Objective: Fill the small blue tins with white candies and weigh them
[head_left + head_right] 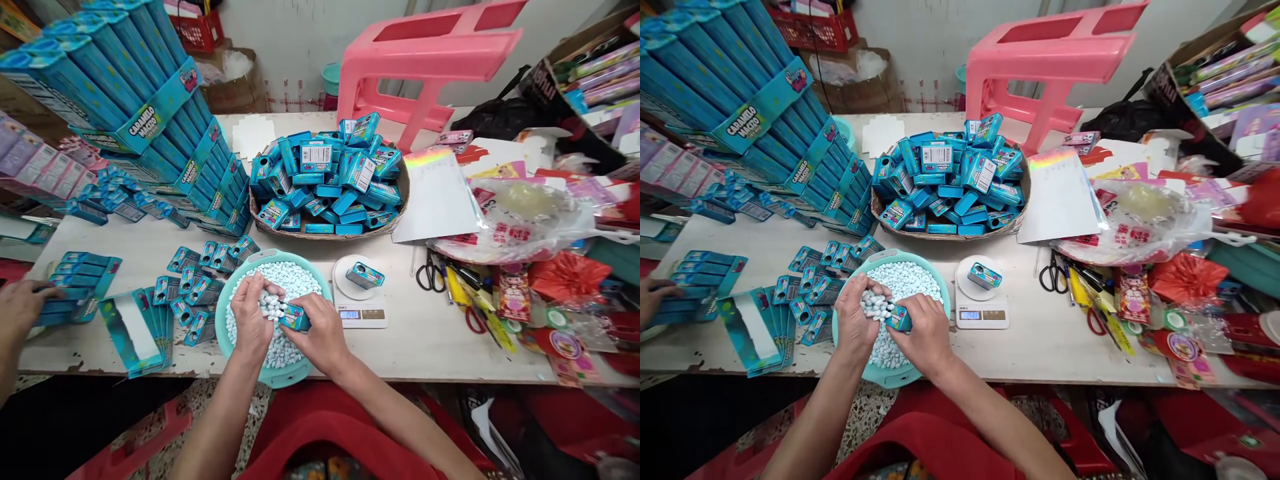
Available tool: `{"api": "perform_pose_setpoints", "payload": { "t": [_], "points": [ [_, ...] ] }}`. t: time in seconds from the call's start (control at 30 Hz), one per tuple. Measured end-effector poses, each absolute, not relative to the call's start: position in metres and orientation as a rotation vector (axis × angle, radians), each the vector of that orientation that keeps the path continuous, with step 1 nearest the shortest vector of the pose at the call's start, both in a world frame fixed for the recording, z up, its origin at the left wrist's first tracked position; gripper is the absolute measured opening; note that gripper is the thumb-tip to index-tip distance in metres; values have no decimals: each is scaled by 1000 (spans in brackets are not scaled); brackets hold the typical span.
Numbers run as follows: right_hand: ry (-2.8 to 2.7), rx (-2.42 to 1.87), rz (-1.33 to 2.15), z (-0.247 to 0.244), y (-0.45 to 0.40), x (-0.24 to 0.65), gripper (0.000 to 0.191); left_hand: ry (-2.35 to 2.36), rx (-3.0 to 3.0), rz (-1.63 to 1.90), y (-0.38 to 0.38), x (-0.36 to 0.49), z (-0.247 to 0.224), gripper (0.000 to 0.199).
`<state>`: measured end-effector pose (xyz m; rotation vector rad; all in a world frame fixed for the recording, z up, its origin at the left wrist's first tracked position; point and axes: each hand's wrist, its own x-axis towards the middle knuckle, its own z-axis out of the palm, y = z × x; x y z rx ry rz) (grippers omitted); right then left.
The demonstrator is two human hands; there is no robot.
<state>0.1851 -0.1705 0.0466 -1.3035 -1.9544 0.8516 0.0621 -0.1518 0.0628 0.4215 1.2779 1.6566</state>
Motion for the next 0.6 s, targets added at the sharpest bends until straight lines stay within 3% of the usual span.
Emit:
{"api": "perform_pose_setpoints", "payload": {
  "t": [0.6],
  "points": [
    [-1978,-1366,892,37,-164,190,32,1344,475,1629,-143,72,60,22]
  ]
}}
